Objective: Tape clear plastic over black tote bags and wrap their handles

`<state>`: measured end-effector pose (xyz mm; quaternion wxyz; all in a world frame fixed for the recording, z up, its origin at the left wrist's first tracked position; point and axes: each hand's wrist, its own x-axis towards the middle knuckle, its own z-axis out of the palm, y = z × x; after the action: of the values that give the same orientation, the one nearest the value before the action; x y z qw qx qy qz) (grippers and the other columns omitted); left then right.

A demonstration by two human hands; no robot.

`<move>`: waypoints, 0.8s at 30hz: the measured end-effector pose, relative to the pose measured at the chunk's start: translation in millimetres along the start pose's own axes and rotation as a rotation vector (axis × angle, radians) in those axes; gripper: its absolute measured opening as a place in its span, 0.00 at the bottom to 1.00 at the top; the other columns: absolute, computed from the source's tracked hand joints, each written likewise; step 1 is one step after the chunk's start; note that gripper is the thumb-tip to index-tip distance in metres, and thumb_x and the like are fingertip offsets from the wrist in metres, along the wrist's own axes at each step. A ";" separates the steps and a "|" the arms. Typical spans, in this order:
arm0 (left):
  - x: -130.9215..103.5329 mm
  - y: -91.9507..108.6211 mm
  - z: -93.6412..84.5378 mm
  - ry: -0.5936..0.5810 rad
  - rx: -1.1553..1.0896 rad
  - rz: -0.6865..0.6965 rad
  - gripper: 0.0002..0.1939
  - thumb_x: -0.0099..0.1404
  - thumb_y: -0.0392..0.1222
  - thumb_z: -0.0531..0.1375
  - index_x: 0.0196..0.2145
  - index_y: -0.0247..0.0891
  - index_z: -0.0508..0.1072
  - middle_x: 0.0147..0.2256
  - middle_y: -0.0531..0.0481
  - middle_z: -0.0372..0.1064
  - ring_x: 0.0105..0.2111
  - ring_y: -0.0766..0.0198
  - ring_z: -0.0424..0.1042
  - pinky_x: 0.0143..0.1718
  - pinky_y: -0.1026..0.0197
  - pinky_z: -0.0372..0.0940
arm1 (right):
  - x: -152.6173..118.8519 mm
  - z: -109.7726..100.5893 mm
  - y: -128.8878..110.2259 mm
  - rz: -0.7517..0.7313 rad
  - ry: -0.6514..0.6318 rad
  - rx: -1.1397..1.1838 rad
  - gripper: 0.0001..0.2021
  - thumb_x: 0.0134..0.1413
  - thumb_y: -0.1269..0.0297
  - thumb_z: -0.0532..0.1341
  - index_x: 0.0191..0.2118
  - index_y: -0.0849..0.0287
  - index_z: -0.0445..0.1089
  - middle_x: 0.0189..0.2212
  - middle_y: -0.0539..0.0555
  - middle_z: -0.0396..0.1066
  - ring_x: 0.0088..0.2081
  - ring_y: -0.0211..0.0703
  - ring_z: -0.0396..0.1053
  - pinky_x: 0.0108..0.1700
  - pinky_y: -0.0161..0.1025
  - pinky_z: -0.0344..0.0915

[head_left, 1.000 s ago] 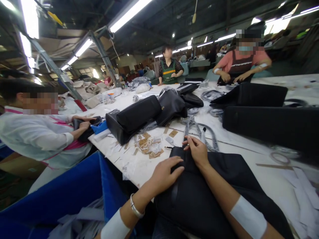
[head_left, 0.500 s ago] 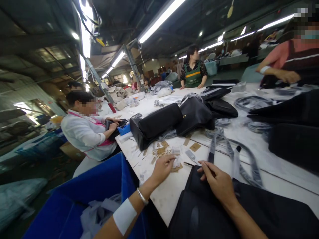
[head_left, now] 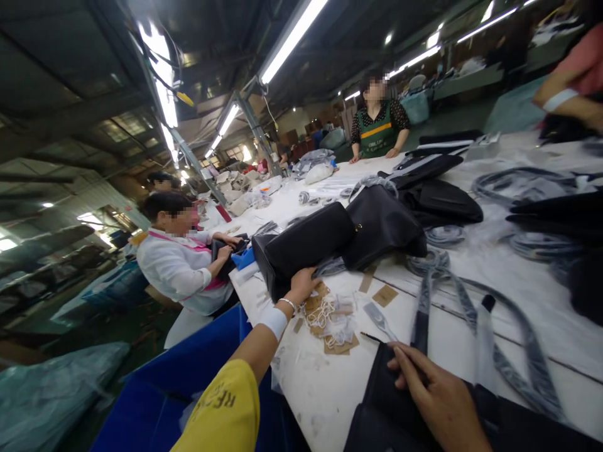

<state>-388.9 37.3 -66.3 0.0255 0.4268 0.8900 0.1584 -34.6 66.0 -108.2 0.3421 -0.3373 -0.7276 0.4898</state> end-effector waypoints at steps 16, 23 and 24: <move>44.3 2.2 -60.8 0.064 -0.350 -0.051 0.15 0.70 0.47 0.58 0.47 0.33 0.71 0.43 0.46 0.71 0.38 0.62 0.73 0.40 0.55 0.72 | -3.1 2.5 -3.8 -0.101 -0.119 -0.061 0.18 0.62 0.48 0.53 0.41 0.53 0.75 0.27 0.48 0.76 0.25 0.41 0.73 0.33 0.37 0.68; 7.9 17.5 -50.3 0.016 -0.384 0.023 0.09 0.68 0.38 0.59 0.42 0.29 0.75 0.34 0.44 0.75 0.35 0.62 0.76 0.41 0.58 0.72 | -1.0 3.9 -0.6 -0.077 -0.119 -0.050 0.19 0.61 0.48 0.53 0.42 0.52 0.75 0.28 0.48 0.77 0.24 0.41 0.73 0.32 0.37 0.69; -3.5 21.7 -44.8 0.034 -0.386 0.043 0.09 0.67 0.35 0.59 0.43 0.29 0.75 0.35 0.43 0.76 0.37 0.61 0.76 0.44 0.57 0.72 | -0.8 4.4 0.0 -0.074 -0.119 -0.050 0.19 0.61 0.47 0.53 0.42 0.52 0.75 0.28 0.48 0.77 0.24 0.41 0.73 0.32 0.37 0.69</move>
<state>-378.5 35.7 -17.5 0.0887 0.4302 0.8340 0.3338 -37.8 63.3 -109.5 0.3076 -0.2887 -0.7706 0.4776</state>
